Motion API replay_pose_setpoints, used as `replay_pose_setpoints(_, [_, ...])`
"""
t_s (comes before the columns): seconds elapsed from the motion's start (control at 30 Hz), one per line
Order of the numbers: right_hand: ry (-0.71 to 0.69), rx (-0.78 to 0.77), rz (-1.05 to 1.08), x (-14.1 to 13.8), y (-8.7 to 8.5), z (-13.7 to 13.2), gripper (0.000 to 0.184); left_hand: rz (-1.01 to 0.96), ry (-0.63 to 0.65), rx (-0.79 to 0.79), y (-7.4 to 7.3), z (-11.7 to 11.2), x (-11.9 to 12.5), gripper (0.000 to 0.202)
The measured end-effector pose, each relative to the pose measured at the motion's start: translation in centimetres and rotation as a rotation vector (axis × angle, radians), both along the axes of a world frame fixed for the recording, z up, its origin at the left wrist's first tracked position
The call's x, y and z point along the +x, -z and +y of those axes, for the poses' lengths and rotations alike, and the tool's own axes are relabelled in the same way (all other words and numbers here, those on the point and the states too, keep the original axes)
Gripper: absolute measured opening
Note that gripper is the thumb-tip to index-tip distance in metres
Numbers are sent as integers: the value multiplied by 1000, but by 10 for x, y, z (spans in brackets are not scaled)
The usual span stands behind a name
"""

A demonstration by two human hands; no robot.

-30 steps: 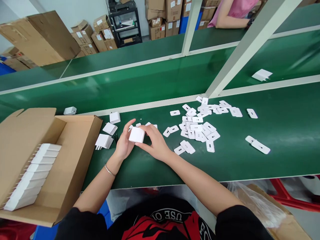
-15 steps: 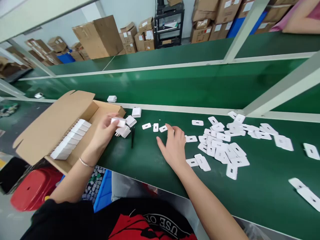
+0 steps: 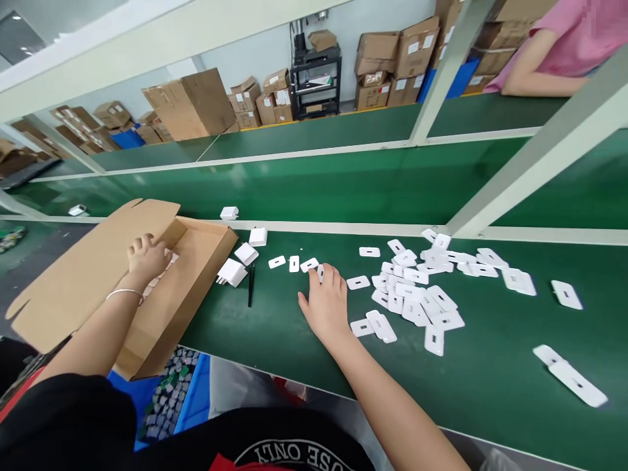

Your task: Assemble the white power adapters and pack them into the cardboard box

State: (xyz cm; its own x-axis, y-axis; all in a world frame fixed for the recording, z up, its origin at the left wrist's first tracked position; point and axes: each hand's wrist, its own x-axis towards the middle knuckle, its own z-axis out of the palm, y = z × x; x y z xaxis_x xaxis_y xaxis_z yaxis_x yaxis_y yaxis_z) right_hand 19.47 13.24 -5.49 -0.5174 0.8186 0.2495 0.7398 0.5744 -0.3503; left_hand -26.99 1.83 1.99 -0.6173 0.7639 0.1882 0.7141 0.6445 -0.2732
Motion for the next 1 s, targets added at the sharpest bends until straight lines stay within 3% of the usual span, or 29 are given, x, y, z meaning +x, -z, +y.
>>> replay_pose_setpoints(0.13, [50, -1, -18, 2, 1, 6, 39, 1, 88, 166, -11, 57, 34, 48])
replay_pose_setpoints(0.23, [42, 28, -1, 2, 5, 9, 38, -112, 237, 129, -21, 121, 76, 50])
replay_pose_setpoints(0.37, [45, 116, 20, 6, 4, 14, 26, -380, 74, -24, -20, 200, 115, 56])
replay_pose_setpoints(0.5, [131, 131, -90, 12, 1, 23, 18, -552, -80, -26, -9, 248, 132, 53])
replay_pose_setpoints(0.63, [127, 52, -125, 12, 2, 29, 8, -634, -62, 49, 3, 265, 158, 55])
replay_pose_setpoints(0.87, [115, -48, -120, 10, -10, 26, 11, -775, 336, 253, 12, 259, 210, 64])
replay_pose_setpoints(0.93, [117, -63, -104, 11, -14, 25, 13, -973, 411, 418, 13, 245, 226, 66])
replay_pose_setpoints(1.0, [126, -108, -86, 13, -18, 26, 13, -1358, 433, 687, 14, 221, 243, 57])
